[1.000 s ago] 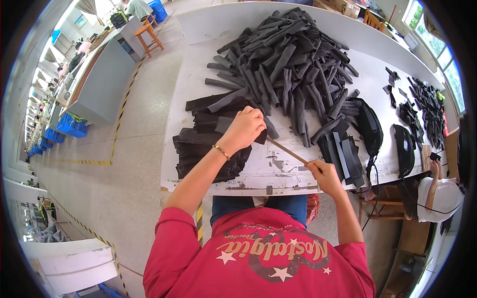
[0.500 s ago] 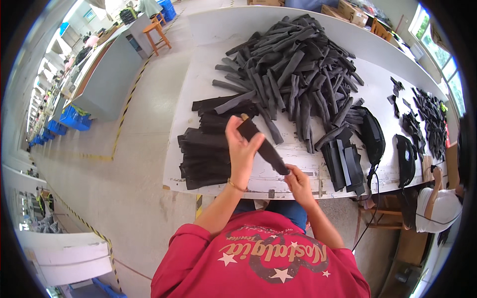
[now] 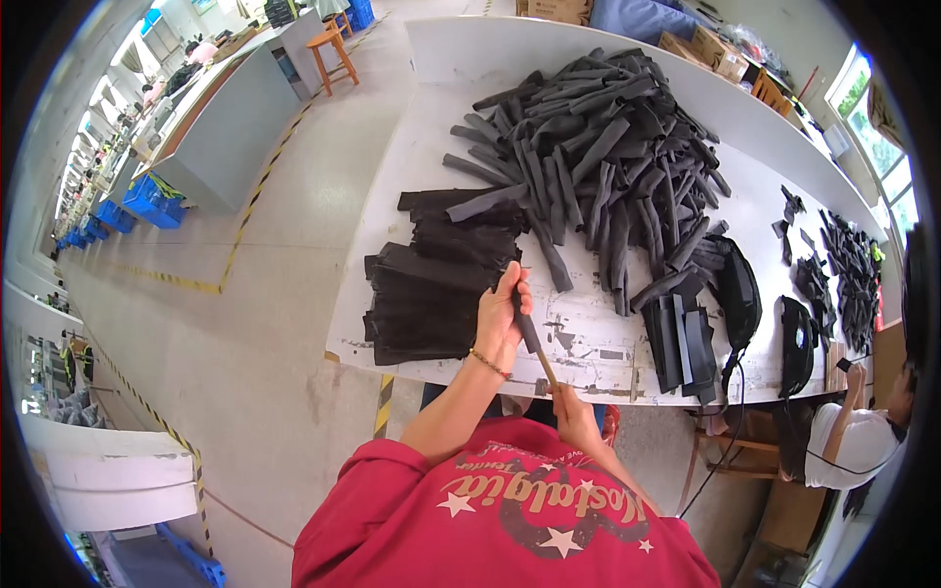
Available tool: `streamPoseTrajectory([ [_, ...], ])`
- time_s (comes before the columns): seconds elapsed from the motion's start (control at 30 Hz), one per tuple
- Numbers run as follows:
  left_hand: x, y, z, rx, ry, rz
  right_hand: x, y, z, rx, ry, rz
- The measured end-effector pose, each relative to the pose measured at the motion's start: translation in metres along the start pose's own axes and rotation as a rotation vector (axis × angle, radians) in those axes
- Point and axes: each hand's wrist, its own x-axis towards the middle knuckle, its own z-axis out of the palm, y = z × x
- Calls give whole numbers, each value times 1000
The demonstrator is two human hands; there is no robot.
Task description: Manually assembling or processing foam sleeves by inserting a wooden rod into them at a manufacturing workbench.
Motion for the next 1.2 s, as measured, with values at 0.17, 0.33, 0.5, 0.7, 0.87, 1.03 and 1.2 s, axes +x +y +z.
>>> streamPoseTrajectory([
  [0.17,5,3,10,118,-61,45,-20,-3,-14,134,-66,126],
  [0.33,11,4,22,147,-110,4,-38,-10,-24,255,-71,131],
  [0.5,-12,-5,49,9,-30,51,-22,-22,-44,255,-21,234],
  [0.7,-23,2,37,229,-53,73,-17,-17,-22,216,-41,161],
  [0.87,-10,-7,23,113,-95,-17,-35,-26,-34,199,-102,218],
  [1.03,-14,-12,41,103,-161,-45,-49,-25,-48,336,-75,264],
  [1.2,-20,-15,46,73,-267,-33,-22,-36,-50,429,-24,366],
])
